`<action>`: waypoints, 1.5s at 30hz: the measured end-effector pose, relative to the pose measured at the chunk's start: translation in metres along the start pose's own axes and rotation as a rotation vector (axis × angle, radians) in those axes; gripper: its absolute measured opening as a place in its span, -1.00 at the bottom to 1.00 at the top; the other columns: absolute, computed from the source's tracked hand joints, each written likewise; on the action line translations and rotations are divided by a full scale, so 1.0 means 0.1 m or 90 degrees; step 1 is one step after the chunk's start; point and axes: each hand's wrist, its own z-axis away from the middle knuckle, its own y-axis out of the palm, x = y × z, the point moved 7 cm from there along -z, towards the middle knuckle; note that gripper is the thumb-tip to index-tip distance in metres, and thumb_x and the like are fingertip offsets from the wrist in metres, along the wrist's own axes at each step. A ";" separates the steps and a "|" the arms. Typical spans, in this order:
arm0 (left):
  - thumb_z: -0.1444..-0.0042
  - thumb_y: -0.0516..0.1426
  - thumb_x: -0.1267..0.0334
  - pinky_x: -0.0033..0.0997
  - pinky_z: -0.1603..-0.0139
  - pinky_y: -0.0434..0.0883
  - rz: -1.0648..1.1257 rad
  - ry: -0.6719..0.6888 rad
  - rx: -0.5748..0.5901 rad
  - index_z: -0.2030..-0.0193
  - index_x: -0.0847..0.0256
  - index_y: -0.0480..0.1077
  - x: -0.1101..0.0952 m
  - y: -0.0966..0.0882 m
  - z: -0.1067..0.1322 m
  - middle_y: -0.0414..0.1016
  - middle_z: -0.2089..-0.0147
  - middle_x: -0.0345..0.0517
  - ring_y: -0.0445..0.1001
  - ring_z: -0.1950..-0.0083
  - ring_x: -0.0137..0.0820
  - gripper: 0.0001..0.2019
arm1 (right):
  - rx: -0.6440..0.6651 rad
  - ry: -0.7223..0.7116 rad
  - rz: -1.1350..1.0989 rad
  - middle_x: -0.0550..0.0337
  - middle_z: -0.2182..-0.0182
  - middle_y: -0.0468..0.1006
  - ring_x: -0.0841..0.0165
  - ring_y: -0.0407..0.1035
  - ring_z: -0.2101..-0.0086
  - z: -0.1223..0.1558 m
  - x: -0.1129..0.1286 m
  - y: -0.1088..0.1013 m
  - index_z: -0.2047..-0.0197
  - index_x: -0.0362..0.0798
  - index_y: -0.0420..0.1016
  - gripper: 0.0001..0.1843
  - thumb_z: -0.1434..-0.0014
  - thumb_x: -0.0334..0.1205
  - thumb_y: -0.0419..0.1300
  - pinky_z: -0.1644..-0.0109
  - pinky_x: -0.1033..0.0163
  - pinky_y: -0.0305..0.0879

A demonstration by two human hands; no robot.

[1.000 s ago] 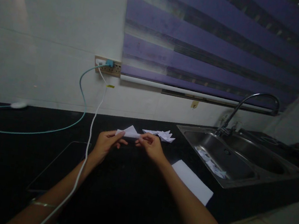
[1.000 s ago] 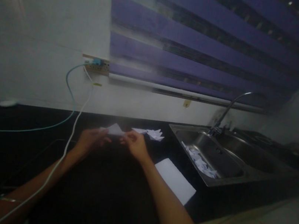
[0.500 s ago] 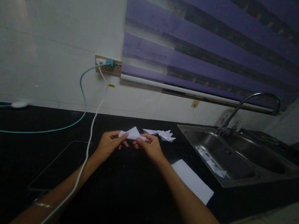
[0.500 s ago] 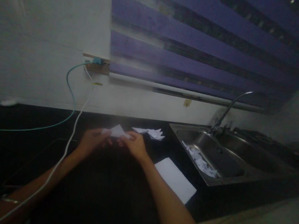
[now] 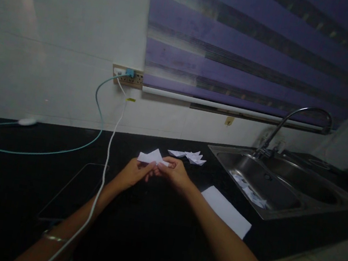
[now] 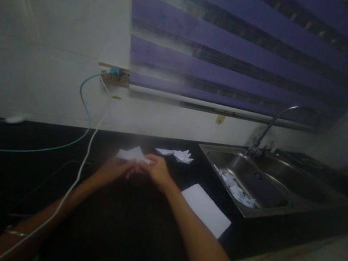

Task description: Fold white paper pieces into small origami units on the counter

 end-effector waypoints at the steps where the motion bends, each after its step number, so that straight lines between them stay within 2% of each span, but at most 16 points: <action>1: -0.21 0.08 0.01 -0.47 0.52 0.23 -0.019 0.012 0.020 0.62 0.20 0.39 0.01 0.03 0.00 0.38 0.68 -0.18 0.34 0.62 -0.43 -0.55 | 0.011 0.008 -0.015 0.16 0.43 0.61 0.45 0.49 0.44 0.00 -0.02 0.02 0.27 -0.16 0.55 -0.61 0.08 -0.07 0.46 0.24 0.31 0.45; 5: -0.30 -0.08 -0.09 -0.46 0.49 0.22 -0.094 0.037 0.039 0.71 0.20 0.31 0.12 0.03 0.01 0.31 0.71 -0.16 0.31 0.62 -0.44 -0.38 | 0.050 0.043 -0.064 0.11 0.35 0.62 0.45 0.51 0.40 0.02 -0.07 0.09 0.22 -0.17 0.53 -0.59 0.07 -0.10 0.47 0.19 0.31 0.47; 10: -0.28 -0.12 -0.18 -0.44 0.54 0.17 -0.165 -0.008 0.039 0.61 0.23 0.34 0.26 0.04 0.02 0.32 0.68 -0.16 0.32 0.62 -0.39 -0.38 | 0.114 0.076 -0.054 0.08 0.32 0.61 0.44 0.51 0.35 0.05 -0.11 0.15 0.20 -0.20 0.51 -0.60 0.02 -0.10 0.44 0.16 0.30 0.47; 15: -0.28 -0.17 -0.18 -0.42 0.55 0.12 -0.211 0.015 0.039 0.62 0.22 0.30 0.24 0.07 0.02 0.26 0.69 -0.18 0.27 0.62 -0.39 -0.37 | 0.182 0.092 -0.061 0.07 0.32 0.62 0.43 0.52 0.33 0.08 -0.13 0.21 0.13 -0.19 0.51 -0.62 -0.04 -0.16 0.41 0.15 0.30 0.46; 18: -0.26 -0.16 -0.22 -0.42 0.54 0.12 -0.170 0.020 0.039 0.64 0.21 0.29 0.24 0.07 0.01 0.26 0.68 -0.18 0.25 0.60 -0.40 -0.35 | 0.196 0.091 -0.067 0.05 0.31 0.62 0.42 0.53 0.32 0.08 -0.12 0.23 0.11 -0.20 0.51 -0.60 -0.04 -0.15 0.41 0.13 0.30 0.46; 22: -0.25 -0.18 -0.25 -0.45 0.56 0.15 -0.038 -0.034 0.067 0.68 0.18 0.23 0.34 0.08 0.00 0.21 0.72 -0.21 0.20 0.64 -0.44 -0.34 | 0.193 0.077 -0.054 0.04 0.30 0.63 0.42 0.53 0.33 0.08 -0.12 0.23 0.11 -0.21 0.51 -0.58 -0.03 -0.13 0.42 0.14 0.30 0.46; 27: -0.25 -0.15 -0.24 -0.44 0.63 0.05 0.018 -0.072 -0.025 0.74 0.13 0.13 0.42 -0.02 -0.02 0.12 0.79 -0.22 0.10 0.73 -0.48 -0.35 | 0.234 0.079 -0.012 -0.03 0.24 0.63 0.43 0.52 0.35 0.12 -0.12 0.30 0.15 -0.24 0.53 -0.59 -0.06 -0.08 0.39 0.18 0.31 0.45; 30: -0.22 -0.14 -0.29 -0.46 0.65 0.03 0.049 -0.076 -0.040 0.73 0.12 0.12 0.42 -0.01 -0.04 0.12 0.79 -0.23 0.10 0.74 -0.49 -0.35 | 0.209 0.068 0.001 -0.02 0.27 0.64 0.43 0.51 0.38 0.11 -0.10 0.30 0.14 -0.23 0.52 -0.57 -0.05 -0.07 0.39 0.20 0.30 0.44; 34: -0.21 -0.31 -0.34 -0.46 0.64 0.12 0.076 -0.100 -0.015 0.78 0.13 0.09 0.41 0.01 -0.07 0.12 0.80 -0.22 0.12 0.75 -0.50 -0.26 | 0.154 0.038 0.048 0.02 0.36 0.64 0.42 0.49 0.44 0.07 -0.08 0.24 0.20 -0.22 0.50 -0.57 -0.02 -0.03 0.40 0.25 0.28 0.42; 36: -0.22 -0.31 -0.33 -0.45 0.64 0.13 0.057 -0.105 -0.021 0.79 0.13 0.10 0.38 -0.02 -0.08 0.12 0.82 -0.21 0.12 0.77 -0.51 -0.25 | 0.159 0.019 0.078 0.00 0.34 0.64 0.41 0.48 0.45 0.06 -0.08 0.24 0.23 -0.21 0.50 -0.57 -0.03 0.00 0.38 0.26 0.26 0.41; 39: -0.21 -0.23 -0.32 -0.47 0.69 0.07 0.070 -0.115 -0.050 0.75 0.13 0.13 0.34 -0.06 -0.08 0.09 0.83 -0.26 0.08 0.80 -0.52 -0.30 | 0.150 0.001 0.111 0.00 0.33 0.64 0.40 0.48 0.45 0.05 -0.07 0.23 0.22 -0.19 0.50 -0.59 -0.06 0.01 0.35 0.28 0.25 0.41; 41: -0.19 -0.14 -0.32 -0.49 0.72 0.03 0.110 -0.117 -0.044 0.71 0.14 0.13 0.32 -0.04 -0.08 0.06 0.83 -0.31 0.04 0.81 -0.54 -0.35 | 0.111 -0.014 0.133 0.02 0.34 0.64 0.40 0.47 0.46 0.04 -0.04 0.19 0.22 -0.18 0.49 -0.64 -0.10 -0.02 0.31 0.30 0.26 0.39; 45: -0.08 0.14 -0.22 -0.56 0.77 -0.03 0.206 -0.114 -0.053 0.52 0.18 0.23 0.35 -0.01 -0.08 0.13 0.76 -0.40 0.02 0.80 -0.59 -0.52 | 0.046 -0.064 0.236 0.04 0.36 0.62 0.40 0.46 0.44 0.04 0.00 0.12 0.24 -0.18 0.51 -0.75 -0.20 -0.12 0.22 0.30 0.27 0.37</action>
